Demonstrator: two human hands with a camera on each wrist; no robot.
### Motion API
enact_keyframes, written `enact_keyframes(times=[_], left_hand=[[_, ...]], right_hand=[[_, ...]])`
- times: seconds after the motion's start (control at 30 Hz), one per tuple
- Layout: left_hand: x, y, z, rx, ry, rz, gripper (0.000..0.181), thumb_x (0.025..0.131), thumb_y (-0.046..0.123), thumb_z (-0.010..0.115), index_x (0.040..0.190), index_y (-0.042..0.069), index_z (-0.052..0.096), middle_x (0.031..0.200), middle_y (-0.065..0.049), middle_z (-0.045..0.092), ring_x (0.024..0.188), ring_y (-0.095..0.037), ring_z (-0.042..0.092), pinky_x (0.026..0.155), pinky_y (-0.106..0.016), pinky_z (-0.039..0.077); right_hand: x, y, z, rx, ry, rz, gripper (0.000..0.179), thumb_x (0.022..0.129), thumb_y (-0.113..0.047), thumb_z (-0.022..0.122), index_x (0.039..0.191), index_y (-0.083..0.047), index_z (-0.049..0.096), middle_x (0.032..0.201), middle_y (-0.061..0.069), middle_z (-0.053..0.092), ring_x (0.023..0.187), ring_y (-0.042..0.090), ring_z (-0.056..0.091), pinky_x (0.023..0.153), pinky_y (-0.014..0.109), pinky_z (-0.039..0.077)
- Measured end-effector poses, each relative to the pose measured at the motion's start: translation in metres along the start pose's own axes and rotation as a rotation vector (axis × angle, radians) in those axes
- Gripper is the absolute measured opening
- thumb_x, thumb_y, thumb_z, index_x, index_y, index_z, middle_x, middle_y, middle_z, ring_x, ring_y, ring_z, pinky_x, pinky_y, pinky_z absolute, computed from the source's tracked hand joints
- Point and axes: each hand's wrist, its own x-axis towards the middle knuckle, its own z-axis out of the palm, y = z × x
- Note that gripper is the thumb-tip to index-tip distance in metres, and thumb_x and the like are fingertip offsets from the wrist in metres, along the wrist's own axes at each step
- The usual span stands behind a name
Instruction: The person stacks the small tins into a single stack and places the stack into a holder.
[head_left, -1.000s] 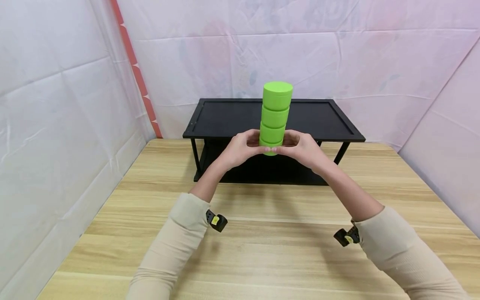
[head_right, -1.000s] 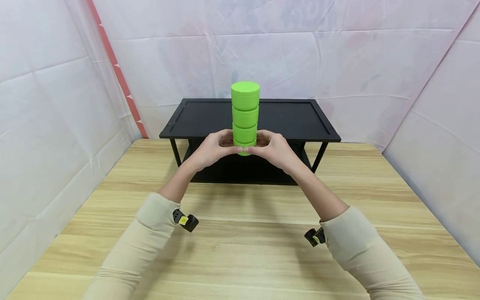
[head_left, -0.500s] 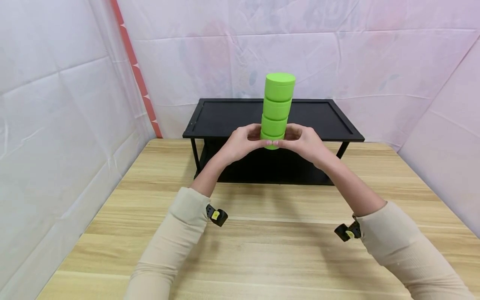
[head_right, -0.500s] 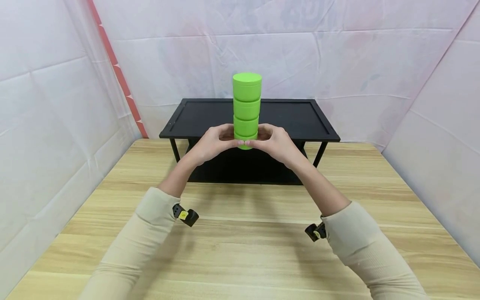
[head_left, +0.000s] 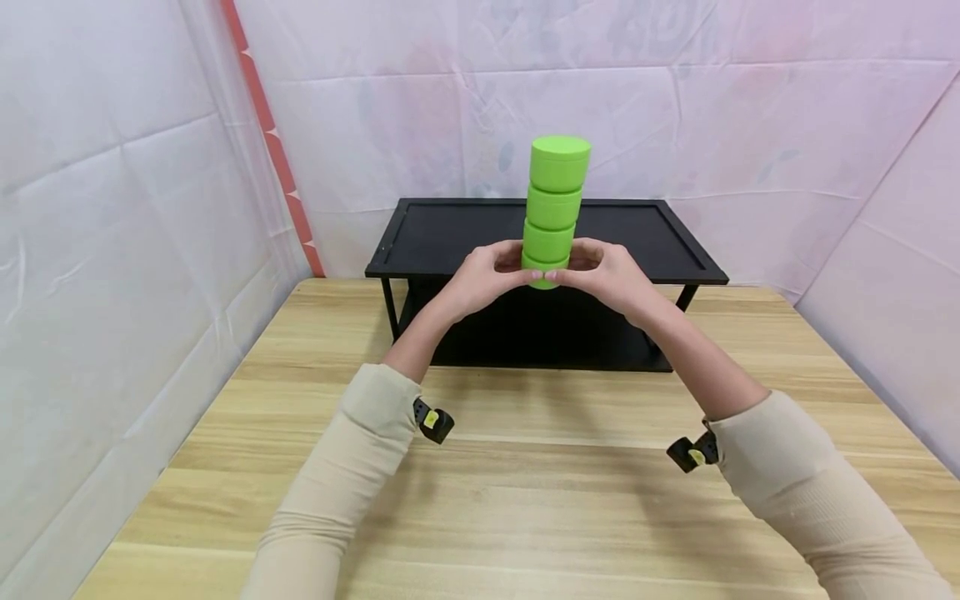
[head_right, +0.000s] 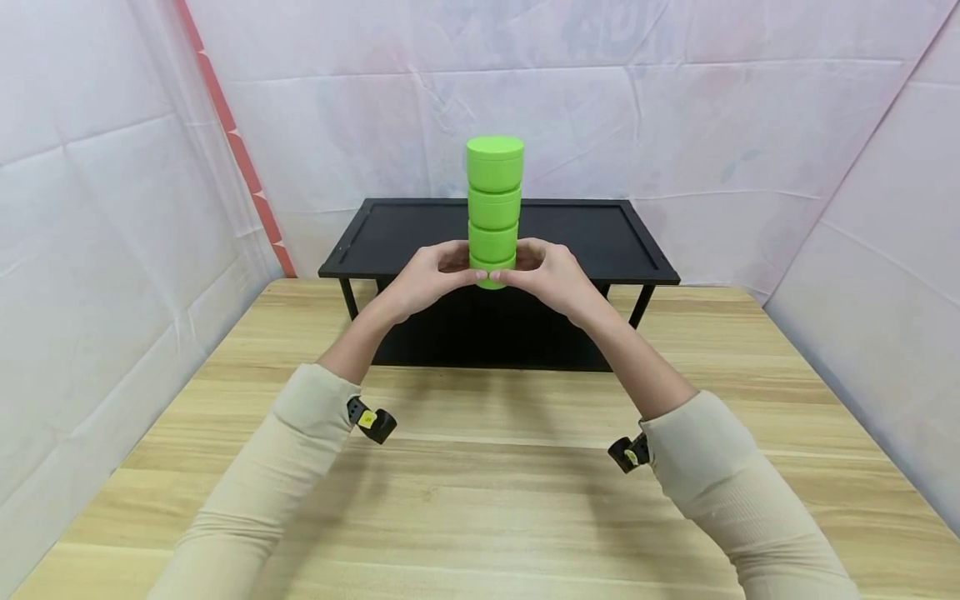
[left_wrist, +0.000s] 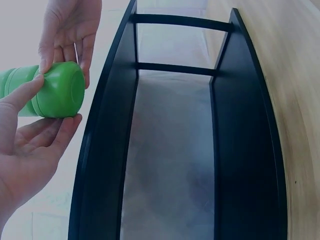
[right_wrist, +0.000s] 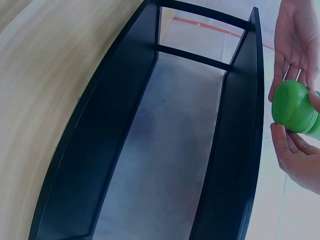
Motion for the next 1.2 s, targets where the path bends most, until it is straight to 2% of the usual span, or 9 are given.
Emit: enact_keyframes(times=[0.37,0.7,1.03,1.2], left_hand=[[0.011,-0.002,-0.002,0.036,0.033,-0.010,0.054,0.089,0.028,0.062,0.136,0.010,0.044,0.124,-0.004,0.054,0.107,-0.011,0.053,0.086,-0.024,0.046],[0.020,-0.006,-0.001,0.082,0.042,-0.001,0.053,0.089,0.028,0.061,0.136,0.010,0.044,0.124,-0.004,0.055,0.107,-0.011,0.053,0.085,-0.023,0.046],[0.030,-0.009,-0.002,0.138,0.049,-0.006,0.052,0.091,0.028,0.059,0.137,0.010,0.043,0.126,-0.004,0.054,0.109,-0.011,0.052,0.085,-0.023,0.045],[0.034,-0.008,-0.002,0.134,0.053,-0.015,0.052,0.091,0.028,0.058,0.137,0.009,0.042,0.127,-0.004,0.052,0.111,-0.012,0.051,0.086,-0.023,0.045]], right_hand=[[0.010,0.000,-0.003,0.029,0.007,-0.003,0.057,0.080,-0.034,0.072,0.126,-0.006,0.052,0.116,0.010,0.057,0.106,0.021,0.054,0.091,0.040,0.043],[0.018,0.006,-0.004,0.067,0.016,-0.017,0.055,0.081,-0.031,0.072,0.126,-0.007,0.052,0.112,0.011,0.059,0.102,0.020,0.056,0.090,0.041,0.044],[0.025,0.007,-0.005,0.041,0.031,0.007,0.055,0.082,-0.031,0.071,0.127,-0.007,0.052,0.114,0.012,0.058,0.104,0.021,0.053,0.091,0.041,0.043],[0.030,0.008,-0.006,0.054,0.035,0.015,0.056,0.082,-0.030,0.071,0.128,-0.006,0.050,0.117,0.013,0.056,0.107,0.023,0.052,0.092,0.042,0.041]])
